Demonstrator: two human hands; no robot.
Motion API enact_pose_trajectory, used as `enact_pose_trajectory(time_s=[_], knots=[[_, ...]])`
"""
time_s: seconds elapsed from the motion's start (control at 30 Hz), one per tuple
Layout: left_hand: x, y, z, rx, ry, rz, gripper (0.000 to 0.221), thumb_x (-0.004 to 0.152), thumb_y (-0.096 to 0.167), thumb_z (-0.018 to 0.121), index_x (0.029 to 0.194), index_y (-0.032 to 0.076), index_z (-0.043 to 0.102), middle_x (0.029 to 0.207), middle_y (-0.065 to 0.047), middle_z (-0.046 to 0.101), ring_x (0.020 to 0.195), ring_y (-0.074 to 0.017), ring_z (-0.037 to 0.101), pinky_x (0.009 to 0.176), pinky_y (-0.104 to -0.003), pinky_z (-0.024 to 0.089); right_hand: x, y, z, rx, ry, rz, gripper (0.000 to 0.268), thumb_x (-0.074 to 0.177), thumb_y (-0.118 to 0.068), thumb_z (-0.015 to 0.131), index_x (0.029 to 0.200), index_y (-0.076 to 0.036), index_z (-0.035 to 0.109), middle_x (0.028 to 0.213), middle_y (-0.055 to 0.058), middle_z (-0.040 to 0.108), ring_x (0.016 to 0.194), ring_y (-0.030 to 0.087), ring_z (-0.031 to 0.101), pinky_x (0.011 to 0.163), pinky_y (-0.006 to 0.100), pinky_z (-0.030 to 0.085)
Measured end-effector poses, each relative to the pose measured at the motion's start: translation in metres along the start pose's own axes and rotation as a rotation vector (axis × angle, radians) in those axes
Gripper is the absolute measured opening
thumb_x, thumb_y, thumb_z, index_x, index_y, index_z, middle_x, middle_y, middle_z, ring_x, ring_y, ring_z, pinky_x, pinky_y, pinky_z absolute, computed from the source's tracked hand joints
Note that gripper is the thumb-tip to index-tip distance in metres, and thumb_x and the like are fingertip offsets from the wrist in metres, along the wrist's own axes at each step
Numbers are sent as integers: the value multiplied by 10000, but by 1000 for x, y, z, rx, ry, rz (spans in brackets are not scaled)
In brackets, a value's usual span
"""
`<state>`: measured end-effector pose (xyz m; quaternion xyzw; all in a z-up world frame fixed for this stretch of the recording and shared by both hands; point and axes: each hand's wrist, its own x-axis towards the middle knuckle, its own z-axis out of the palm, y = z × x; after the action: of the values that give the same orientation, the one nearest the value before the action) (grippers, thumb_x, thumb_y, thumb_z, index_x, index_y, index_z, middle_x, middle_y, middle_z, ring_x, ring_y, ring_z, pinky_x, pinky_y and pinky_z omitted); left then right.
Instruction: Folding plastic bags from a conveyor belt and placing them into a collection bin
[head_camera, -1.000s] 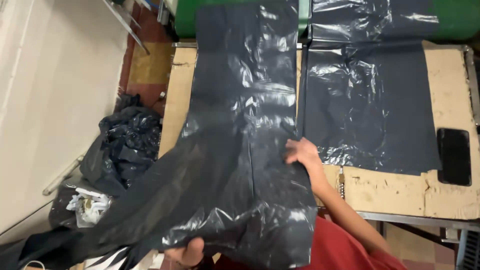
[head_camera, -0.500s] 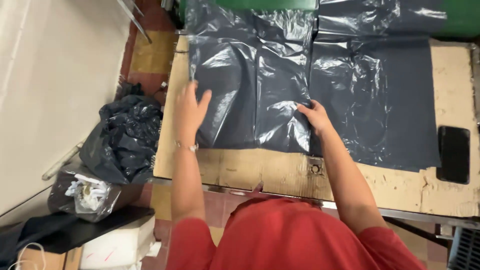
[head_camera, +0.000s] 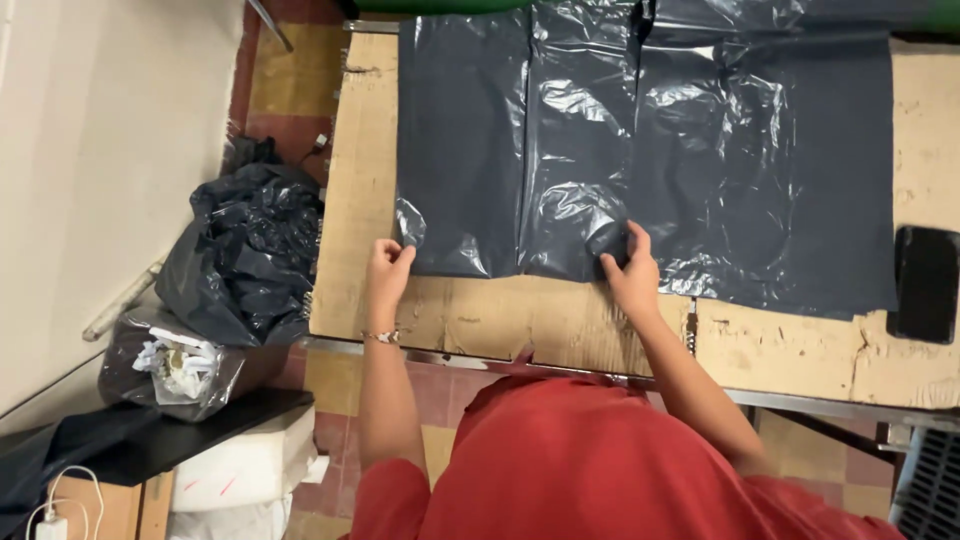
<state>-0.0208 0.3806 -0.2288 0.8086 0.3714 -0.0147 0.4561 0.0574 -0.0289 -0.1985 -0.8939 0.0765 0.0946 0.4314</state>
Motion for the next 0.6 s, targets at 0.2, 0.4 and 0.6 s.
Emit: enact_pose_trajectory(time_s=[0.2,0.4,0.6], knots=[[-8,-18,-10,54,-11,142,330,896,320,725,1073,48,672,990,-203,715,1022,-390,692,828,-509,544,0,13,-1,-75,81,-21,635,925,-134,716,1484,-243,436,1195,258,714,1144,483,651,990,597,503],[-20,-41,-15,72,60,118,483,979,321,663,1300,-35,607,1174,-282,685,1058,-420,686,870,-527,570,-20,49,19,-41,146,31,336,947,-119,648,1241,-245,542,1085,186,755,1079,410,696,932,523,542],[-10,-25,-14,293,12,124,504,997,447,649,1292,41,599,1181,-262,688,1144,-442,647,974,-561,525,-29,70,17,279,79,61,270,893,-20,689,1136,-126,641,1002,103,711,935,223,682,840,378,552]])
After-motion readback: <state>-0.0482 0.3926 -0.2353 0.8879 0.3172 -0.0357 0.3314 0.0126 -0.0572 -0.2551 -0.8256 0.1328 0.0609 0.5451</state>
